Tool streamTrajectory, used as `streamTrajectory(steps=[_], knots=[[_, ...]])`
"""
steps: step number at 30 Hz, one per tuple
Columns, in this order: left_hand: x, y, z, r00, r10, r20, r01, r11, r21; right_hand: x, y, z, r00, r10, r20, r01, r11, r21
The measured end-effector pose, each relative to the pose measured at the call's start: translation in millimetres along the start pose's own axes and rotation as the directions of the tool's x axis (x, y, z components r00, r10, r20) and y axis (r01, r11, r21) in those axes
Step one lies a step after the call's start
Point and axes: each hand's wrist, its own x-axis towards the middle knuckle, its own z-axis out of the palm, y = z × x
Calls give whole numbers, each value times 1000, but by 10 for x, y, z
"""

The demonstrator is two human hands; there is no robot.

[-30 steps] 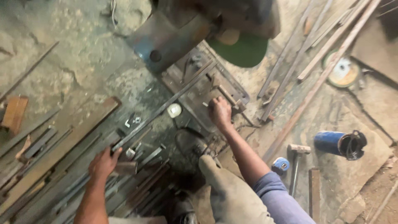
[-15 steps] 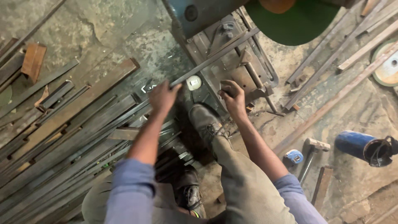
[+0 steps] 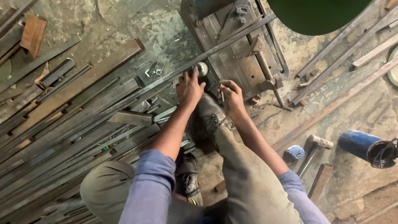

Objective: The person measures and cuts metal rods using a chop saw. They repeatedly measure the rod with a tape measure, position it under the saw, and cut it to length, producing sparks during the cutting process.

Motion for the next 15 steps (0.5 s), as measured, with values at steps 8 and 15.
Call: streamTrajectory(steps=[8,15], knots=[[446,285,244,991,-107,82,102,993,64,72,-171,-45,1000,3,1,-3,996,-85],[203,-143,365,990,134,-44,-138,982,-132,137,-201,-120,1000,-8,2,8,990,-139]])
